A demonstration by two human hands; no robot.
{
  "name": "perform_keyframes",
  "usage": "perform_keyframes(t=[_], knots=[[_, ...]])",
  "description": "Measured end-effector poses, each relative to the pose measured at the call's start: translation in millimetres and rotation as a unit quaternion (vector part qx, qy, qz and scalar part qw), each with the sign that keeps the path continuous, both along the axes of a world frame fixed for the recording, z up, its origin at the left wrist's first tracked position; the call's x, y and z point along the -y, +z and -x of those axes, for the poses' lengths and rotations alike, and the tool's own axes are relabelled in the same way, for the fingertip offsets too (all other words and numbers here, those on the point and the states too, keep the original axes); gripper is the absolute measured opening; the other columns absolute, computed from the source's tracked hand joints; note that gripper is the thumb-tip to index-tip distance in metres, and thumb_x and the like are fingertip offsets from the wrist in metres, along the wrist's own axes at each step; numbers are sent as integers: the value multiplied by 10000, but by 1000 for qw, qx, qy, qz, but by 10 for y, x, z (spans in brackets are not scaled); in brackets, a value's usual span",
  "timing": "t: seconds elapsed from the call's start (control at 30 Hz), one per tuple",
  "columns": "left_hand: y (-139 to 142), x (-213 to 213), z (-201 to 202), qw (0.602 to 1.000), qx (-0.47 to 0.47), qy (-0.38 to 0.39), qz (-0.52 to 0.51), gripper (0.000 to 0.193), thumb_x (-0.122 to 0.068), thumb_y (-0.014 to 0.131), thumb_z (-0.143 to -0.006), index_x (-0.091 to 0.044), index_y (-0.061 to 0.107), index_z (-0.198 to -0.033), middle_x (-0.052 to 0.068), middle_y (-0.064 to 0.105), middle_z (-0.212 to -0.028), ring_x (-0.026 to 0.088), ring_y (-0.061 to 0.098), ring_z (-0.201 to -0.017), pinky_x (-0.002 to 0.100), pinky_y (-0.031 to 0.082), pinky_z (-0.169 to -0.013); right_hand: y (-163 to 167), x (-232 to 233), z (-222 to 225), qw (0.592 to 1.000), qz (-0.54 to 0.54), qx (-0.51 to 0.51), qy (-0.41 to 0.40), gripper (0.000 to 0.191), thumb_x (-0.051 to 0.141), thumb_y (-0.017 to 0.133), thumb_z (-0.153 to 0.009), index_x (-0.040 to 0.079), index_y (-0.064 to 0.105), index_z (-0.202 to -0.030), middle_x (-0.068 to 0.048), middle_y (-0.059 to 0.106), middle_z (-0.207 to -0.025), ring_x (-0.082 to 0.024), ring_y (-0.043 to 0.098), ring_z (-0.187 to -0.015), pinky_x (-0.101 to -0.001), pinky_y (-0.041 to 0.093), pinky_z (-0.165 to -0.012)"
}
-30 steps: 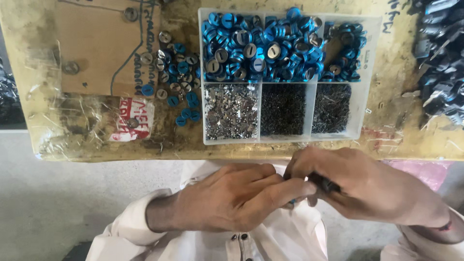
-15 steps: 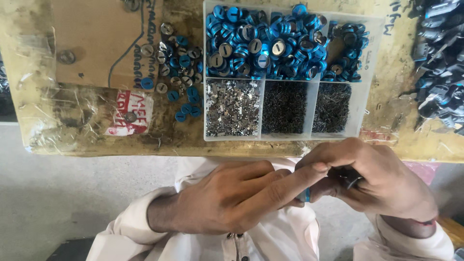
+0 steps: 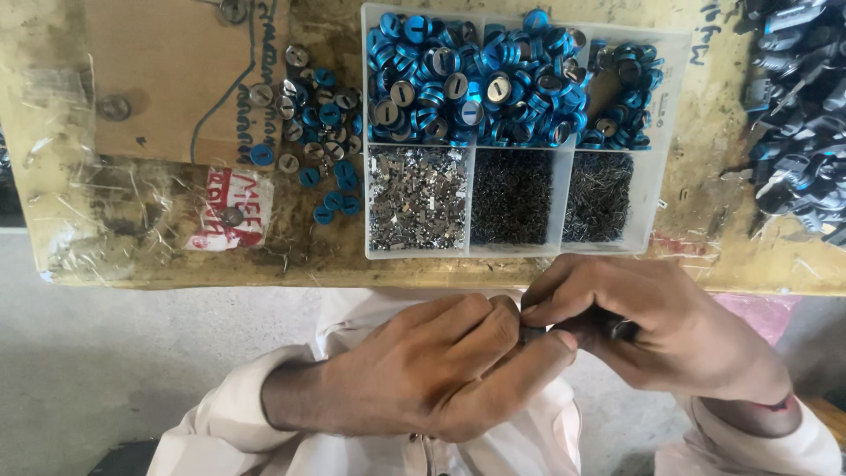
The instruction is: The person assembles small lock cylinders by hand. They pick a metal cylinder, insert a spring, place a blue plastic cap, and add a metal pin, repeating the sequence with multiple units on a cluttered workbench.
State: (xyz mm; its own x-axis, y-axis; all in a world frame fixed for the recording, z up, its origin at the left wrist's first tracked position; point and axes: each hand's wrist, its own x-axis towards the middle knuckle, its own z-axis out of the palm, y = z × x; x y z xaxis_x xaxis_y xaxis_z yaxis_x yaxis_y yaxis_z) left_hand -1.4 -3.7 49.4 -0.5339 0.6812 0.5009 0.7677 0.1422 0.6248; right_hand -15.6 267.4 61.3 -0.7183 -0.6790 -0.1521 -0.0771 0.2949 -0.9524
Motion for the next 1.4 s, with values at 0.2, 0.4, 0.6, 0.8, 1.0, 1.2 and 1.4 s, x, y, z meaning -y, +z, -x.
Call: perform_keyframes(t=[0.2, 0.4, 0.6, 0.8, 1.0, 1.2, 1.4], knots=[[-60, -58, -60, 995, -76, 56, 24, 473, 31, 626, -1114, 11, 364, -1508, 106, 550, -1015, 201, 627, -928, 339, 576, -767, 82, 36, 17, 997, -68, -31, 16, 346, -36, 740, -769, 82, 633, -1077, -57, 742, -1066, -230, 773, -974, -305, 612, -724], [-59, -99, -55, 989, -129, 65, 39, 401, -76, 612, -1160, -64, 362, -1473, 111, 585, -994, 202, 647, -920, 316, 553, -714, 129, -30, 89, 995, -59, 36, 75, 346, -33, 721, -764, 90, 598, -1063, -13, 742, -1020, -176, 770, -866, -274, 588, -615], [-103, -48, -48, 991, -119, 50, 43, 402, -45, 654, -1125, -13, 447, -1469, 81, 631, -1063, 189, 675, -929, 303, 578, -739, 95, -110, 95, 985, -106, 73, 117, 303, -4, 734, -843, 130, 630, -1094, 20, 754, -992, -90, 700, -709, -246, 480, -459], [-198, -106, -63, 970, 213, 14, -117, 520, -29, 768, -997, 66, 478, -1419, 138, 686, -1131, 222, 706, -923, 344, 607, -812, 164, -77, 106, 996, -9, -45, 74, 319, 60, 765, -850, 91, 560, -1091, -36, 730, -1057, -121, 779, -898, -240, 618, -640], [-214, -163, -76, 960, 214, 71, -164, 368, -45, 835, -974, 12, 628, -1273, 135, 706, -1211, 238, 760, -1098, 307, 668, -903, 97, -6, -25, 995, -8, -101, -13, 332, 4, 758, -818, 98, 588, -1087, -66, 708, -1053, -168, 766, -929, -260, 589, -711], [-192, -49, -52, 967, 221, 40, -120, 389, 3, 787, -972, 24, 626, -1325, 151, 693, -1257, 276, 756, -1132, 334, 657, -949, -87, 16, -178, 994, 49, 20, -95, 302, -104, 710, -867, 88, 596, -1071, -108, 705, -1033, -165, 757, -845, -257, 623, -649], [-178, -35, -42, 962, 251, 32, -107, 333, 2, 785, -965, -11, 637, -1263, 108, 708, -1201, 248, 753, -1102, 327, 646, -922, -132, 22, -208, 994, 60, 28, -88, 309, -125, 711, -856, 77, 600, -1061, -127, 708, -1037, -159, 783, -828, -257, 635, -628]])
